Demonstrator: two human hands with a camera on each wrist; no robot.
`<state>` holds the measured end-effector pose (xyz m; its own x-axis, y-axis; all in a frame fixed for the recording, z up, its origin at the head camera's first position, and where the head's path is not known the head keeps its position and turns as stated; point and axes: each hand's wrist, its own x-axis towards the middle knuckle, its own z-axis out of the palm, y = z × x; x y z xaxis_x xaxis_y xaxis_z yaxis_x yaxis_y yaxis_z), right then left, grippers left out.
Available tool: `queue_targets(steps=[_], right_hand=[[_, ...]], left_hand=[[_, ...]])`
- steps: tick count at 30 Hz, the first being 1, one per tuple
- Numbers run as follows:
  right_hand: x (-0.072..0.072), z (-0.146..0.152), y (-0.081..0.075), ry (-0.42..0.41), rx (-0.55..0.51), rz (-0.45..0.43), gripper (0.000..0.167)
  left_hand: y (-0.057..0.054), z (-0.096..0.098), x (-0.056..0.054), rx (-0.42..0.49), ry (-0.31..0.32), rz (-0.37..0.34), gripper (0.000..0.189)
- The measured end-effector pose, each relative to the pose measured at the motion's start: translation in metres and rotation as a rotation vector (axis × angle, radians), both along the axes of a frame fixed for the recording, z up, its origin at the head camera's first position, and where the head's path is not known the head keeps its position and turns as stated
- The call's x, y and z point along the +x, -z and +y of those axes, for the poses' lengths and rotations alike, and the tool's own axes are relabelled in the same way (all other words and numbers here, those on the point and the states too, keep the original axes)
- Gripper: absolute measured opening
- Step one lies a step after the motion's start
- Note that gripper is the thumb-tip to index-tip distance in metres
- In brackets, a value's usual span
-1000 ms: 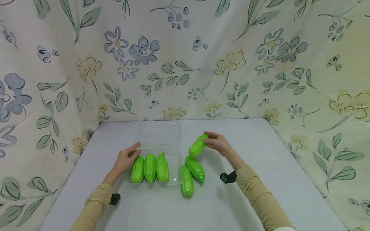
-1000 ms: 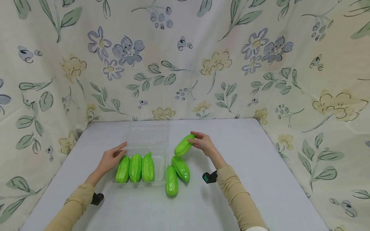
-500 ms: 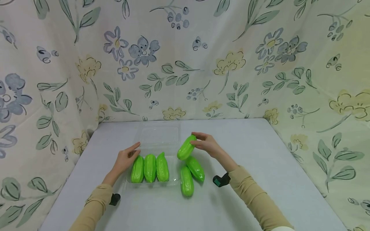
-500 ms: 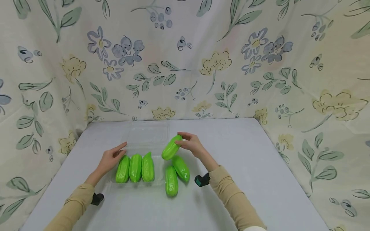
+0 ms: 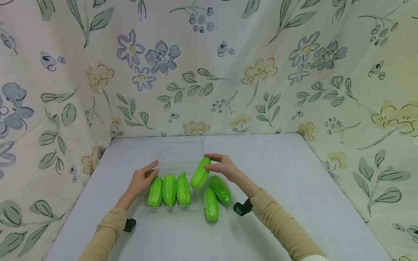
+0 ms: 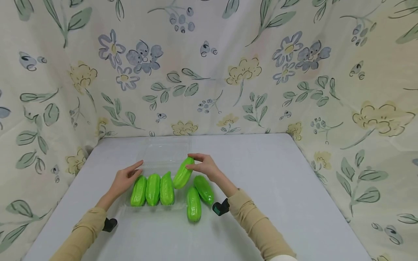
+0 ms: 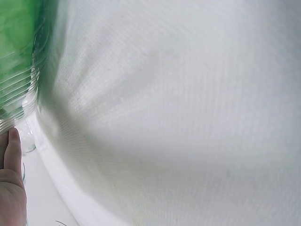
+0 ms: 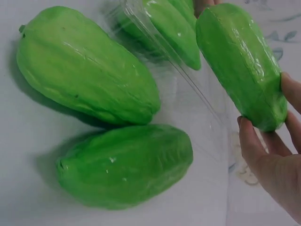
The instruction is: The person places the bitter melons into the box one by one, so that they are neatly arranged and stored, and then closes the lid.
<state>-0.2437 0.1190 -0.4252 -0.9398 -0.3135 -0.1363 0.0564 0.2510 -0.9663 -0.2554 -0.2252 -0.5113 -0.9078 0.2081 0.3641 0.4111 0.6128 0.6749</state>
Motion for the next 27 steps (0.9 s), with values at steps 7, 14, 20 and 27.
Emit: queue_targets(steps=[7,14,20,27], right_hand=[[0.005,-0.013,0.002,-0.056,0.029,0.013,0.049],[0.006,-0.019,0.006,-0.096,0.054,0.042,0.050],[0.007,-0.024,0.010,-0.131,0.108,0.105,0.049],[0.009,-0.028,0.009,-0.185,0.190,0.196,0.050]], left_hand=[[0.000,0.000,0.001,0.007,0.006,-0.004,0.041],[-0.003,0.001,0.002,-0.007,0.005,-0.013,0.041],[-0.002,0.001,0.002,0.012,0.010,-0.013,0.041],[-0.002,0.001,0.001,0.018,0.007,0.006,0.040]])
